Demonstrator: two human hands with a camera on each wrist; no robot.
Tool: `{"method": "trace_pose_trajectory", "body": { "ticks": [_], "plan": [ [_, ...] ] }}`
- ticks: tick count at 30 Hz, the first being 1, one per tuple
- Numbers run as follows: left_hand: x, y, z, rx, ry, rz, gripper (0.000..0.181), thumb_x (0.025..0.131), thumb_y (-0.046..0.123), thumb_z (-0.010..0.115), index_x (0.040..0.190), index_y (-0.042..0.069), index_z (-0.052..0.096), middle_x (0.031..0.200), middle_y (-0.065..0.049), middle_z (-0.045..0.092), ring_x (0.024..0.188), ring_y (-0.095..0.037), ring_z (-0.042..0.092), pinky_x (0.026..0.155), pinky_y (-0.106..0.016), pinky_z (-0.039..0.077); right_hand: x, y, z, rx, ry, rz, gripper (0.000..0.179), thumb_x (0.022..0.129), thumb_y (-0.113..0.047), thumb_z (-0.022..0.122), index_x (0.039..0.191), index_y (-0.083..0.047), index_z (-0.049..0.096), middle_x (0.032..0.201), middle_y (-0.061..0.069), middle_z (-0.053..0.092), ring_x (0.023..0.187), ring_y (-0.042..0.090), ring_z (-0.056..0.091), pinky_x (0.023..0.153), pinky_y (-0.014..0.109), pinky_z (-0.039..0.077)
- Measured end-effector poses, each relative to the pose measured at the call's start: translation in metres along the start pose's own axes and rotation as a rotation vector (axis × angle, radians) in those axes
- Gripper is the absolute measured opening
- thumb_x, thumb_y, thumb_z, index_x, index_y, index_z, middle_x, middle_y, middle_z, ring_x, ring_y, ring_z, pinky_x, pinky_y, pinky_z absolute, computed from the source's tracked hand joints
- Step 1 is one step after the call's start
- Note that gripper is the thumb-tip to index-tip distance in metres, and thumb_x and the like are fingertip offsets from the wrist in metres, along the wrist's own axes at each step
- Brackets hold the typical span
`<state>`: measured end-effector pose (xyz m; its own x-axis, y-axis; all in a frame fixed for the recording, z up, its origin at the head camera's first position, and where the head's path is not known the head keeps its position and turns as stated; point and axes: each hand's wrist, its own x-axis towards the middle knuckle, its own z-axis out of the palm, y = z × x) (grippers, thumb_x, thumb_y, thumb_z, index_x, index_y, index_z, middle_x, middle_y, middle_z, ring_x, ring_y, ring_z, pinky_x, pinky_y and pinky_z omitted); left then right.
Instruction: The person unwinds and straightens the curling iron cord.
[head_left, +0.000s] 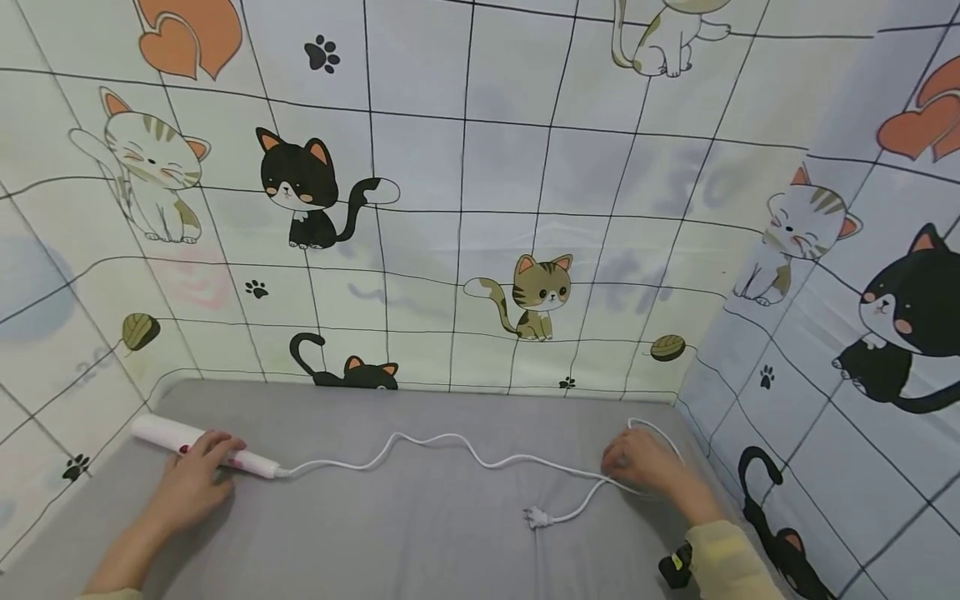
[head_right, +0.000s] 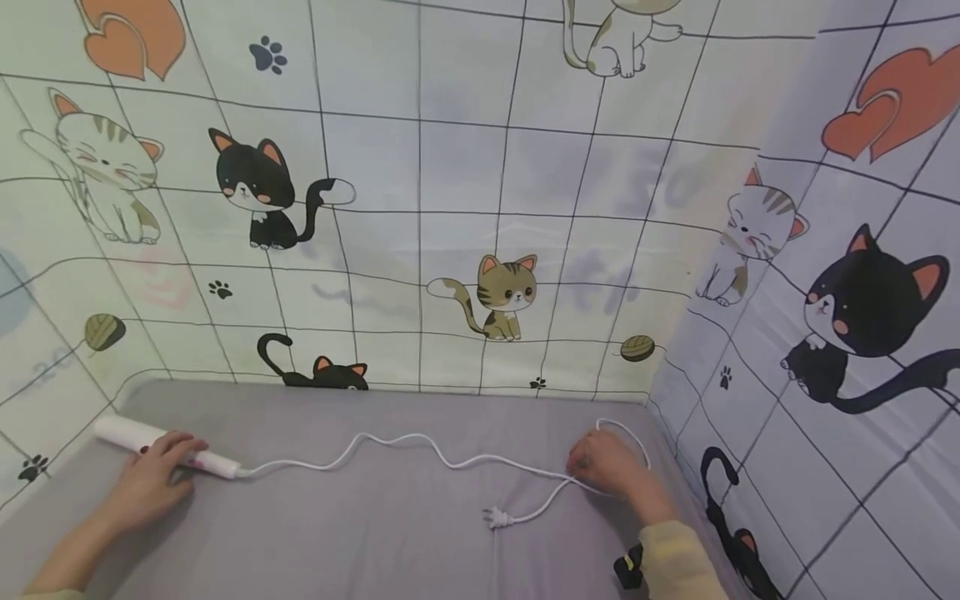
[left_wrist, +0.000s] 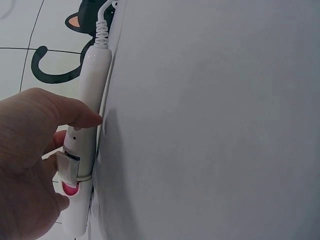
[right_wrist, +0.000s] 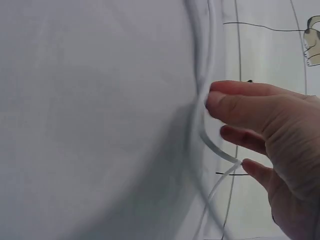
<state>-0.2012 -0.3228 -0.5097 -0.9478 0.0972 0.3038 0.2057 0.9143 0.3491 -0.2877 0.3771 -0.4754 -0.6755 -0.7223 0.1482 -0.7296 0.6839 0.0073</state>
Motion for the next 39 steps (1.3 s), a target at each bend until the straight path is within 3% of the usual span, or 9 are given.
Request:
{"method": "trace_pose_trajectory", "body": {
  "ticks": [3,8,15,18,20,23,26,32,39],
  "plan": [
    [0.001,0.002,0.001,-0.004,-0.009,0.005,0.051,0.070,-0.002,0.076,0.120,-0.003,0.062,0.126,-0.030,0.050,0.114,-0.055,0.053,0.085,-0.082,0.032,-0.003,0.002,0.005,0.086,0.007,-0.017,0.016,0.072,-0.006,0.088,0.078,-0.019,0.080,0.082,-0.010,0.071,0.077,0.012,0.063,0.070,0.033,0.055],
    [0.002,0.003,0.002,-0.003,-0.020,-0.006,0.052,0.070,-0.002,0.076,0.120,-0.003,0.063,0.127,-0.031,0.049,0.115,-0.055,0.052,0.086,-0.081,0.031,-0.007,0.001,0.006,0.132,0.004,0.036,0.016,0.072,-0.009,0.090,0.075,-0.022,0.079,0.082,-0.013,0.066,0.078,0.009,0.060,0.070,0.033,0.053],
    [0.005,0.001,0.006,-0.002,-0.028,-0.009,0.052,0.071,0.000,0.076,0.121,-0.003,0.062,0.128,-0.030,0.049,0.116,-0.056,0.051,0.087,-0.084,0.029,-0.011,-0.003,0.006,-0.012,0.056,0.083,0.010,0.081,-0.010,0.085,0.081,-0.016,0.077,0.081,-0.010,0.071,0.080,0.016,0.066,0.097,0.062,0.049],
    [0.005,0.000,0.007,0.001,-0.033,-0.008,0.052,0.071,0.000,0.077,0.121,-0.003,0.062,0.128,-0.030,0.049,0.115,-0.056,0.051,0.086,-0.082,0.031,-0.010,-0.005,0.010,-0.024,0.121,0.186,0.008,0.086,-0.005,0.080,0.087,-0.009,0.074,0.080,-0.003,0.072,0.076,0.019,0.068,0.094,0.058,0.054],
    [0.005,-0.001,0.007,0.007,-0.035,-0.007,0.052,0.071,0.000,0.077,0.121,-0.003,0.062,0.127,-0.030,0.049,0.115,-0.055,0.052,0.085,-0.081,0.032,-0.009,-0.006,0.012,-0.018,0.177,0.282,0.006,0.089,-0.003,0.077,0.091,-0.006,0.072,0.080,0.000,0.070,0.072,0.018,0.065,0.079,0.047,0.060],
    [0.005,-0.001,0.007,0.012,-0.038,-0.006,0.052,0.071,0.001,0.077,0.121,-0.003,0.063,0.127,-0.030,0.050,0.115,-0.055,0.052,0.085,-0.081,0.033,-0.006,-0.008,0.014,0.034,0.251,0.426,0.006,0.093,-0.002,0.073,0.093,-0.004,0.068,0.079,0.001,0.065,0.067,0.016,0.059,0.058,0.039,0.053],
    [0.004,0.001,0.006,0.015,-0.037,-0.009,0.052,0.071,0.000,0.078,0.121,-0.004,0.063,0.127,-0.030,0.050,0.115,-0.055,0.052,0.086,-0.081,0.033,-0.003,-0.007,0.015,0.099,0.305,0.508,0.005,0.095,-0.002,0.071,0.097,-0.001,0.067,0.079,0.002,0.064,0.067,0.015,0.056,0.058,0.038,0.052],
    [0.004,0.001,0.004,0.011,-0.029,-0.013,0.052,0.070,-0.001,0.077,0.120,-0.003,0.063,0.128,-0.030,0.049,0.116,-0.055,0.051,0.086,-0.077,0.033,0.002,0.001,0.026,0.210,0.361,0.456,0.008,0.091,0.003,0.073,0.093,-0.003,0.068,0.082,0.002,0.066,0.074,0.016,0.060,0.063,0.037,0.055],
    [0.000,-0.001,0.003,0.075,-0.018,0.014,0.046,0.068,-0.002,0.076,0.113,0.001,0.066,0.121,-0.025,0.055,0.115,-0.054,0.053,0.092,-0.089,0.024,0.004,0.007,0.038,0.206,0.279,0.461,0.005,0.088,0.001,0.076,0.088,-0.002,0.071,0.084,0.005,0.067,0.079,0.024,0.063,0.071,0.044,0.056]
  ]
}}
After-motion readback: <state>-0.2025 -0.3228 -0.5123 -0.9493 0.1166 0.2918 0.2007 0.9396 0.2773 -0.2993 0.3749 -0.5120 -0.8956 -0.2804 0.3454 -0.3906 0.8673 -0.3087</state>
